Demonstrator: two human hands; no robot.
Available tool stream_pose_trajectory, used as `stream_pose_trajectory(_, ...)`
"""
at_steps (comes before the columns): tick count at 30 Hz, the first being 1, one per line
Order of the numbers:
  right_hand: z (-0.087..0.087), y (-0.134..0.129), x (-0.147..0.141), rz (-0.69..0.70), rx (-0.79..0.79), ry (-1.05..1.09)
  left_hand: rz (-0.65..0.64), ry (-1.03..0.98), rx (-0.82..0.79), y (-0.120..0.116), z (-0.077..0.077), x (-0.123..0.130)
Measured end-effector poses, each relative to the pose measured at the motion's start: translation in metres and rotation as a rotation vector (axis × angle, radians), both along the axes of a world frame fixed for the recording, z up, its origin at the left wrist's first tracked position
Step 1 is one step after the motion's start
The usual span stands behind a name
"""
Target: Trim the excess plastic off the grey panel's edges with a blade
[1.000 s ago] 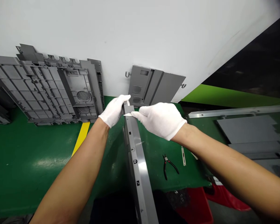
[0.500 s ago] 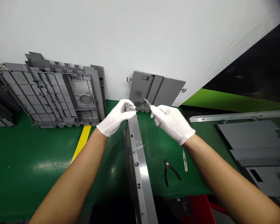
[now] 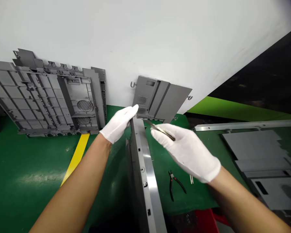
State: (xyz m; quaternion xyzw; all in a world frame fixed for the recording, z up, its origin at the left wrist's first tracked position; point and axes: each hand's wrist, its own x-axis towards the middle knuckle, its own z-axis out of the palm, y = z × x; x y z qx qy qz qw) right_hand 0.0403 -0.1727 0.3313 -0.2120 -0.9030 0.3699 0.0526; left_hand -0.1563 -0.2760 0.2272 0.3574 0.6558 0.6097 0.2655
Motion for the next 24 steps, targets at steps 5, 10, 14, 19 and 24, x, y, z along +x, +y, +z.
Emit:
stream_pose_trajectory(5, -0.025, -0.010, 0.058, -0.372, -0.415, -0.196, -0.166, 0.429, -0.173, -0.026, 0.044, -0.018)
stream_pose_trajectory(10, -0.099, -0.010, 0.134, -0.630, -0.882, -0.078, -0.803, 1.220, -0.180, -0.031, 0.098, 0.047)
stream_pose_trajectory(14, -0.122, -0.015, 0.166, -0.793, -0.982, 0.075, -1.081, 1.559, -0.247, -0.009, 0.096, 0.097)
stream_pose_trajectory(19, -0.106, -0.010, 0.190, -1.036, -0.835, 0.232, -0.884, 1.112, -0.600, 0.002, 0.126, 0.073)
stream_pose_trajectory(24, -0.093, -0.004, 0.201, -0.978, -0.711, 0.306, -0.278, 0.331, -0.794, -0.022, 0.149, 0.053)
